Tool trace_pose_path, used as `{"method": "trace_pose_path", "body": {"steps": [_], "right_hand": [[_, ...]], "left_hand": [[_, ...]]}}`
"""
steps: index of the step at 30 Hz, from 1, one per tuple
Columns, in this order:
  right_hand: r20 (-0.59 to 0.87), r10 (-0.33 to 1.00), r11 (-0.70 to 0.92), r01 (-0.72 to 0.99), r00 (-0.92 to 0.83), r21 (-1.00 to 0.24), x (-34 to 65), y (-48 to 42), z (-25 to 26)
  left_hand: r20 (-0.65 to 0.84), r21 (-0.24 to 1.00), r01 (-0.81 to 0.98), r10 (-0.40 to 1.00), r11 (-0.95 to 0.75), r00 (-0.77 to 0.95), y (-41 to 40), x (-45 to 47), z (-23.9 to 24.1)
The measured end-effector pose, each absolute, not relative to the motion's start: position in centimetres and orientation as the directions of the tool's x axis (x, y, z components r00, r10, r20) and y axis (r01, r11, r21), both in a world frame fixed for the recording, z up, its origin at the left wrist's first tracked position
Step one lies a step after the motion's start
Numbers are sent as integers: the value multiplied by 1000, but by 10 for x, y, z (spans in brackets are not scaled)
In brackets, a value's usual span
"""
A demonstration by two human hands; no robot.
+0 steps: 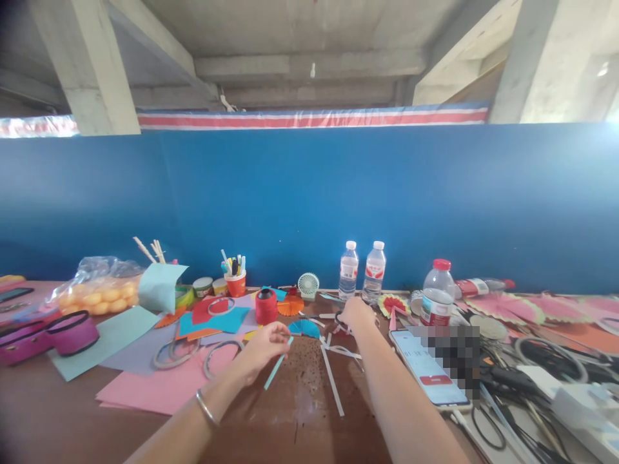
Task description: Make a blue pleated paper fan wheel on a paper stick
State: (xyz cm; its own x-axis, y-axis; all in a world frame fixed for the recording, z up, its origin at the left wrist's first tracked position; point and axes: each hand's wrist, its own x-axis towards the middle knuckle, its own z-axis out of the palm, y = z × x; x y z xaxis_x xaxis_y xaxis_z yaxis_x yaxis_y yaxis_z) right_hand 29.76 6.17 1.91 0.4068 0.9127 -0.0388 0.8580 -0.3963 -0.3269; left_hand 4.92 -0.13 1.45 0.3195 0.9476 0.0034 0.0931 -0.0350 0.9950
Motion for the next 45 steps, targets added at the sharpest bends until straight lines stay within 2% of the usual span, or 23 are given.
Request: {"method": "trace_pose_path", "body": {"steps": [4,10,12,16,19,23,27,39,45], "right_hand": [[-21,903,-404,830,429,-385,289,65,24],[150,936,-163,772,317,-615,263,41,25],[155,953,-73,695,259,-715,246,29,16],[48,994,-1,437,101,-899,209,4,-14],[44,998,33,227,42,-973,193,-10,-32],[80,995,79,33,54,-996,192,-16,-37],[84,993,90,-73,81,-993,196,-16,-36],[109,992,120,-227,60,-967,195,-20,-36],[127,989,141,-226,77,-964,196,-22,-33]], "left_hand": [[-2,1000,29,952,-7,307,-5,54,-11],[2,1000,-26,975,3,223,-3,56,-27],[32,998,-51,980,-22,198,-2,57,-27],[62,995,-83,982,-47,178,-4,59,-25],[59,996,-72,980,-46,188,-6,60,-22],[74,997,2,976,-76,204,-8,60,-19],[98,991,61,962,-117,254,-7,60,-20],[49,999,-11,972,-47,231,-10,59,-17],[156,982,49,934,-180,320,-11,59,-16]]}}
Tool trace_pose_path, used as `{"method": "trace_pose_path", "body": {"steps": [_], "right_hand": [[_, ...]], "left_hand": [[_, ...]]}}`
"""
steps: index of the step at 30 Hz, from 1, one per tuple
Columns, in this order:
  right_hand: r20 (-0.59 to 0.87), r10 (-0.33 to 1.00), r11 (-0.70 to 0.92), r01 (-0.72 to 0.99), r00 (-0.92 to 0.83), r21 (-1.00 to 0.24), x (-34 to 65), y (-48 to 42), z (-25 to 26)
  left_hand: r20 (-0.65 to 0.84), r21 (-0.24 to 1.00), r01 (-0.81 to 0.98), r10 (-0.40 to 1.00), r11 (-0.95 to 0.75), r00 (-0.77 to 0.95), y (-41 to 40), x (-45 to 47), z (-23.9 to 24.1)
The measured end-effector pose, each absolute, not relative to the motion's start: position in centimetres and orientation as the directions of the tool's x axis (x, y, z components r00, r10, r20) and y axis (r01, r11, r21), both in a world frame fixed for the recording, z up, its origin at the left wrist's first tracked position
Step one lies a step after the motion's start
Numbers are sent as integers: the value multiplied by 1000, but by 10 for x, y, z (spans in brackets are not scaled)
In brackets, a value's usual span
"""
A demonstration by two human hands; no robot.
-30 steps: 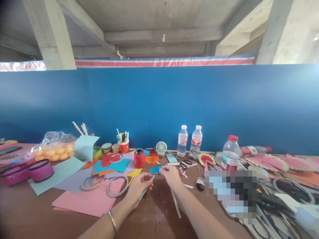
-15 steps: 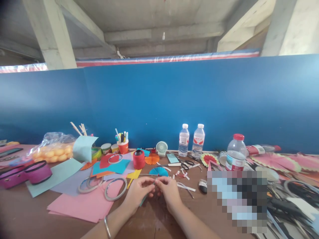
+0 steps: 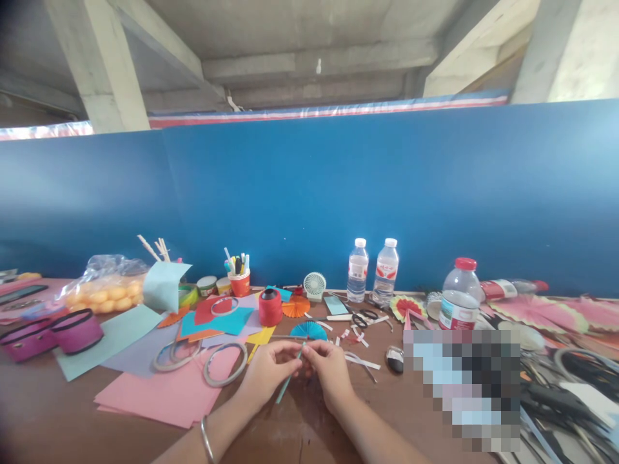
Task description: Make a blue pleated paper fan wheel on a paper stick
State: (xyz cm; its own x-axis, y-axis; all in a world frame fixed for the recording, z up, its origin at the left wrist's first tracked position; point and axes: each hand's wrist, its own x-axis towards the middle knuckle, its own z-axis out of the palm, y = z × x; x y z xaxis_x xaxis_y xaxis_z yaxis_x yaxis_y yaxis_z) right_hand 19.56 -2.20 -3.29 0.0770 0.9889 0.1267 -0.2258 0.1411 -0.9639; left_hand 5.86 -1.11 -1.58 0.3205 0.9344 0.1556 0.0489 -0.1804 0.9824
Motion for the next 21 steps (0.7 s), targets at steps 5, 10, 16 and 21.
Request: {"method": "trace_pose_path", "body": {"steps": [5,10,16,21], "right_hand": [[138,989,147,-197,60,-969,198,-21,-34],[169,985,174,-192,42,-966,199,-21,-32],[126,991,130,-232,36,-964,195,-23,-30],[99,994,108,-269,48,-957,190,-25,-32]], "left_hand": [[150,981,67,935,-180,321,-10,57,-16],[138,988,12,930,-151,342,-10,57,-13],[91,995,7,959,-96,270,-13,57,-10],[161,986,20,969,-168,187,-13,59,-15]]}}
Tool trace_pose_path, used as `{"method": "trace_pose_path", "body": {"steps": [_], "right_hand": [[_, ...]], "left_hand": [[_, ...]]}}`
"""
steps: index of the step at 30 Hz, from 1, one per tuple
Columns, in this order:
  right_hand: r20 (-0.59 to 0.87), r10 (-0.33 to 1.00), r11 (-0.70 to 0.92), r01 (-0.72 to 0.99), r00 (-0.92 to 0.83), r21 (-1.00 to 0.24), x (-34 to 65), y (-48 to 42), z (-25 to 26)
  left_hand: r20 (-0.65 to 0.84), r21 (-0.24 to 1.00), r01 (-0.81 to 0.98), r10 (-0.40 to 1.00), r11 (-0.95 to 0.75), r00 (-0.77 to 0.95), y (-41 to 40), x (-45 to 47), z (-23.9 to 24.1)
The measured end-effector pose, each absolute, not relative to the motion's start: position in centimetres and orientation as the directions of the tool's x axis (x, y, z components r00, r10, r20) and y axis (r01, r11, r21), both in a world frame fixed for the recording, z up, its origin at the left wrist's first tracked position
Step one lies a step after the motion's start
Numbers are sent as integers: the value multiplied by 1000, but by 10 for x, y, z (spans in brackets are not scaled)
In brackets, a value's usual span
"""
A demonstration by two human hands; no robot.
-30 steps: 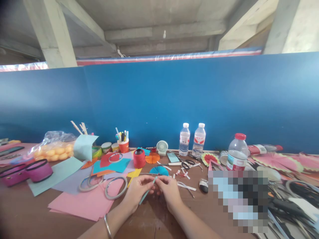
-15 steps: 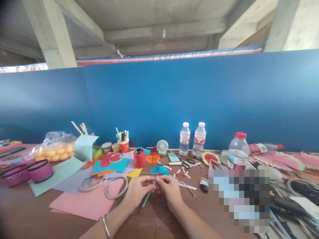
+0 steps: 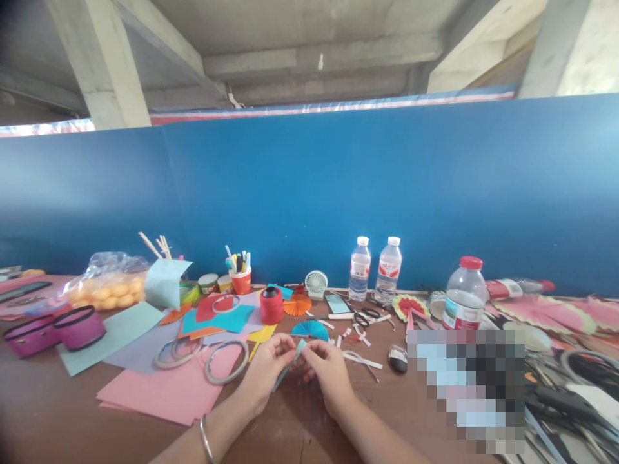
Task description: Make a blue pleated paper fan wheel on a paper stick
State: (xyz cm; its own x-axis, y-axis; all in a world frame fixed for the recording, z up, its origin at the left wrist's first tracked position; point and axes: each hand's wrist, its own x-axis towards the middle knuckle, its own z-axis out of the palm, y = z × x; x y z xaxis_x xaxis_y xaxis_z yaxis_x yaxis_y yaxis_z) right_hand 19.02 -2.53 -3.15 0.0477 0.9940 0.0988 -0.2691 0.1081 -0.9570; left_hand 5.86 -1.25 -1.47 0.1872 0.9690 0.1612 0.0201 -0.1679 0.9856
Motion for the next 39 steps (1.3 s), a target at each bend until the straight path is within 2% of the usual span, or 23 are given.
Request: {"method": "trace_pose_path", "body": {"steps": [4,9,14,19,21,24,27,31,34,39], "right_hand": [[92,994,104,-218,61,-970,190,-29,-29],[108,993,116,-233,45,-966,190,-29,-27],[116,990,130,-214,78,-968,190,-30,-27],[119,986,139,-176,118,-975,191,-32,-31],[133,985,152,-190,108,-970,191,-31,-32],[162,983,175,-178,86,-968,193,-30,-34],[167,985,173,-143,53,-975,193,-29,-34],[163,986,164,-90,20,-982,194,-28,-35],[157,988,156,-118,-1,-981,195,-27,-37],[160,987,159,-149,9,-976,192,-25,-42]], "left_hand": [[222,949,184,959,-254,177,-9,57,-18],[276,869,364,938,-337,209,-12,57,-11],[340,842,374,921,-388,190,-20,58,-7],[475,694,476,841,-539,259,-26,55,-5],[477,688,466,830,-557,287,-26,55,-3],[405,759,423,868,-494,287,-23,55,-3],[281,870,348,931,-350,234,-17,55,-6],[51,993,82,947,-81,318,-12,52,-8],[-60,994,-57,914,90,401,-14,50,-6],[11,1000,15,953,-16,303,-18,55,-5]]}}
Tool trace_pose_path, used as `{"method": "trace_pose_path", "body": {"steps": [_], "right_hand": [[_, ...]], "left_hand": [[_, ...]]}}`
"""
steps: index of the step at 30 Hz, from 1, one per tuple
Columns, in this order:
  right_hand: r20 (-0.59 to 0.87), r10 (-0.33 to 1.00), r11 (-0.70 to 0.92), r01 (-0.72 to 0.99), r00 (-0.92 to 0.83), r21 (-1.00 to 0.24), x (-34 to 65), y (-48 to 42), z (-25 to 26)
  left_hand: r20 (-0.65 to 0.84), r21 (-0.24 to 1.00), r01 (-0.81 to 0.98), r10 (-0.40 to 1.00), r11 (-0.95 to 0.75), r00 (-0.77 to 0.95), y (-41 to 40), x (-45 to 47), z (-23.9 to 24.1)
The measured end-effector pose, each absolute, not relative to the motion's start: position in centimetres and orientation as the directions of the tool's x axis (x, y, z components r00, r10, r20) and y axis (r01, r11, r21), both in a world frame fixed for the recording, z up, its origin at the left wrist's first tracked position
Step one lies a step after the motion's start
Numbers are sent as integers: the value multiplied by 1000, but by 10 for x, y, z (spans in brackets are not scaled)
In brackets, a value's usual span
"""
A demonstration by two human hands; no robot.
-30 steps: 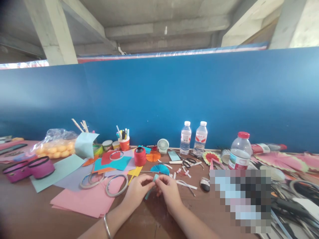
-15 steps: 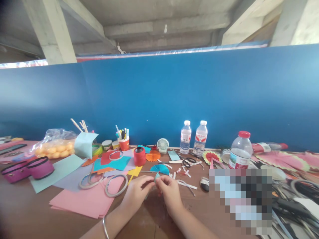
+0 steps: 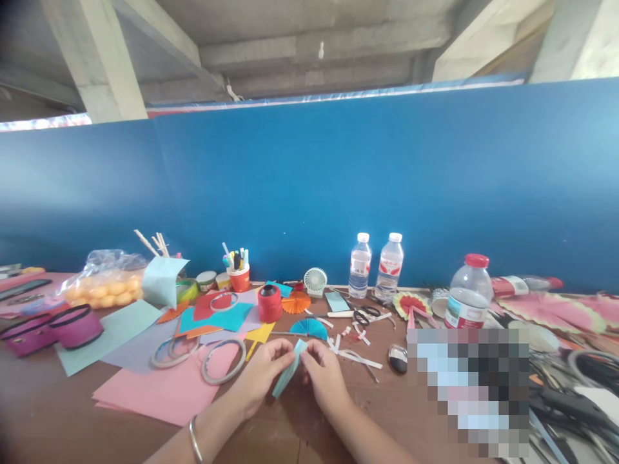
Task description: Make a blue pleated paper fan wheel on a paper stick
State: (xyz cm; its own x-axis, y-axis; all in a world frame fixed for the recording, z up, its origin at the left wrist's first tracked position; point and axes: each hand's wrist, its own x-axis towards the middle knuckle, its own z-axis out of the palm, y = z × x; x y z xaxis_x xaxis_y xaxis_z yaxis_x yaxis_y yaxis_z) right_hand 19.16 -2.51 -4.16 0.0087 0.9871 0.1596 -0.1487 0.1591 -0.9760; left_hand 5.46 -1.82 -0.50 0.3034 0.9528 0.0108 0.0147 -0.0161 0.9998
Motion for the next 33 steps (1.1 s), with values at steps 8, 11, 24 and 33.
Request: {"method": "trace_pose_path", "body": {"steps": [8,11,24,33], "right_hand": [[88,996,90,256,-17,-962,183,-34,-42],[134,991,134,219,-15,-967,183,-36,-36],[112,993,115,-59,44,-992,194,-23,-39],[144,988,117,340,55,-933,205,-22,-35]], "left_hand": [[94,993,-85,987,-83,129,-22,62,-9],[47,991,-130,992,-32,117,-22,62,-10],[78,977,-191,993,-92,-84,-13,52,-9],[178,965,-139,942,-224,-284,10,22,21]]}}
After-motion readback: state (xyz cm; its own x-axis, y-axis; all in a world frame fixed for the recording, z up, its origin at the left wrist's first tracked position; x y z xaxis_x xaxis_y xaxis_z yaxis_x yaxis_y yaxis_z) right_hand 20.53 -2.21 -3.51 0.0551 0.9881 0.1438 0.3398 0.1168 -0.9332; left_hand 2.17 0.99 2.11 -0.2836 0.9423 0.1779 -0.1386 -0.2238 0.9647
